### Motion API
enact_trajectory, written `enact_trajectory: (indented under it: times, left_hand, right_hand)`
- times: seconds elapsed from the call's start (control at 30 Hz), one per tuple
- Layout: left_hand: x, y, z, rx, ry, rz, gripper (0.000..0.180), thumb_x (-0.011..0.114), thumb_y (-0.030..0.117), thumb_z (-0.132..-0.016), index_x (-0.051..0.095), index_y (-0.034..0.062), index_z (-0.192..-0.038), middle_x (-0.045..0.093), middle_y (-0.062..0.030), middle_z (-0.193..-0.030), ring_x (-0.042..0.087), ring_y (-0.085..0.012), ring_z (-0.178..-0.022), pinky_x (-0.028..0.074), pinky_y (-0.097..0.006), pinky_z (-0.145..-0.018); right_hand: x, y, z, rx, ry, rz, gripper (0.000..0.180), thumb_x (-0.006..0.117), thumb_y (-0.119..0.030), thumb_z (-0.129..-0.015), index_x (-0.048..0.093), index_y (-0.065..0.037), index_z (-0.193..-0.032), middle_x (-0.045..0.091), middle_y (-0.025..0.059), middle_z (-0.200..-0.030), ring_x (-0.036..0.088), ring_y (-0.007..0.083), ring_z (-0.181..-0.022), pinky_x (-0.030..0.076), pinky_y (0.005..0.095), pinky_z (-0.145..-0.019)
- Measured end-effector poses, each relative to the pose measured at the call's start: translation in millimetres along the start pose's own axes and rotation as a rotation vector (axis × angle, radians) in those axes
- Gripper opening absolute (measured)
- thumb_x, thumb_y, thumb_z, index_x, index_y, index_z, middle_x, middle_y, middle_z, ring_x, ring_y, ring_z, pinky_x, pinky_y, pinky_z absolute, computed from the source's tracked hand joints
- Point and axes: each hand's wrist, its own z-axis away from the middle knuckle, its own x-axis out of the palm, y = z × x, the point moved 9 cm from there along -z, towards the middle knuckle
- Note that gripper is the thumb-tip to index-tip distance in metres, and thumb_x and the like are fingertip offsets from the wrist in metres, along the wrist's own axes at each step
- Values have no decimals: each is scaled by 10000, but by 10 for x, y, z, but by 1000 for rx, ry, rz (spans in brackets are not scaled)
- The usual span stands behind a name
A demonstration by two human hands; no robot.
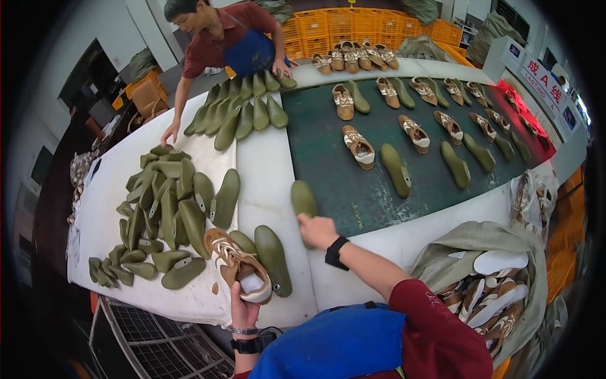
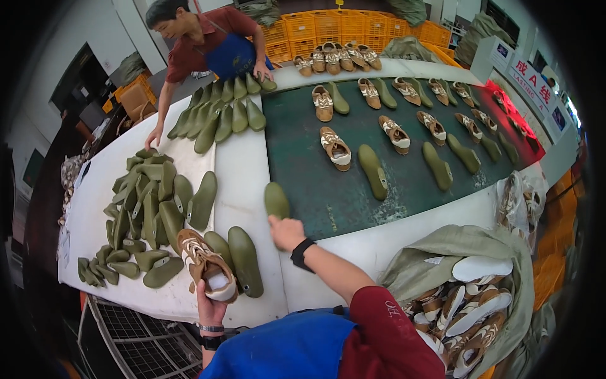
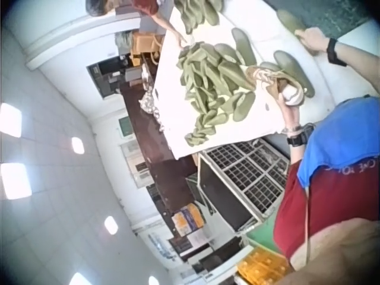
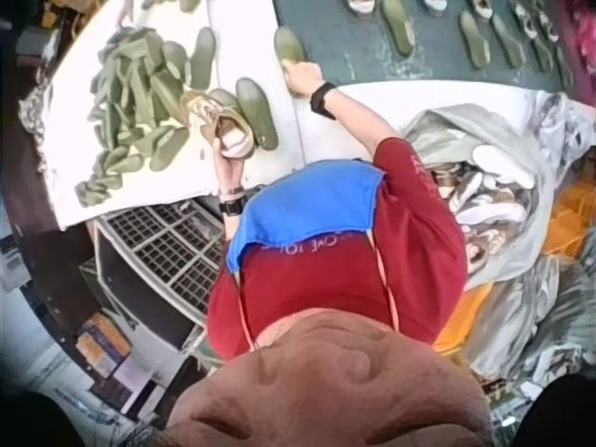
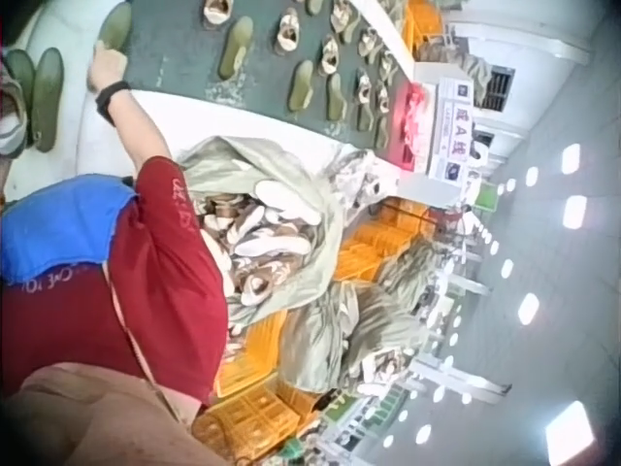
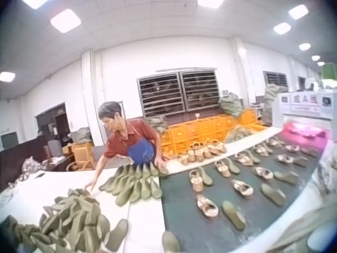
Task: Removing shoes from a bulk bag, inspecting them, and placing them on shoe lasts at a manufacturing station.
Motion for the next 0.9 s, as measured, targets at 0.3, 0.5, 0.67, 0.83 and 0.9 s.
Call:
enact_trajectory:
  times: [0.3, 0.5, 0.67, 0.83, 0.9]
  left_hand:
    - [720, -295, -405, -258, -211, -31, 481, 498, 310, -906, 406, 44, -1295, 500, -102, -1270, 493, -254, -1158, 393, -412, -992]
    - [1189, -703, -1604, -381, -162, -142, 389, 479, 228, -912, 449, 5, -1230, 547, -141, -1200, 548, -272, -1093, 439, -405, -956]
    - [1360, -1259, -2768, -384, -150, -391, 352, 476, 212, -909, 468, -17, -1176, 577, -128, -1117, 575, -249, -1021, 471, -383, -873]
    - [1021, -1424, -4099, 4, -81, -997, 556, 515, 251, -880, 332, -53, -1309, 459, -188, -1297, 476, -312, -1168, 403, -361, -953]
    - [1591, -1829, -4077, 165, -288, -1377, 653, 543, 224, -842, 257, -21, -1375, 434, -215, -1324, 447, -320, -1206, 350, -353, -1012]
  right_hand:
    - [251, 935, -205, 70, 46, 90, 244, 488, -156, -813, 508, -163, -1055, 632, 143, -716, 645, 317, -690, 494, 428, -560]
    - [183, 856, -98, 54, -29, 40, 216, 505, -135, -791, 523, -141, -1007, 634, 132, -703, 642, 315, -679, 487, 434, -562]
    - [209, 947, -45, 43, 45, -24, 197, 483, -139, -790, 528, -163, -981, 609, 152, -636, 622, 329, -589, 464, 450, -472]
    - [208, 872, 10, 28, 72, -86, 182, 500, -168, -799, 519, -175, -980, 586, 141, -633, 614, 334, -590, 451, 455, -467]
    - [332, 1230, 94, 126, 47, -145, 219, 464, -174, -830, 541, -193, -1033, 588, 161, -665, 612, 346, -618, 453, 464, -495]
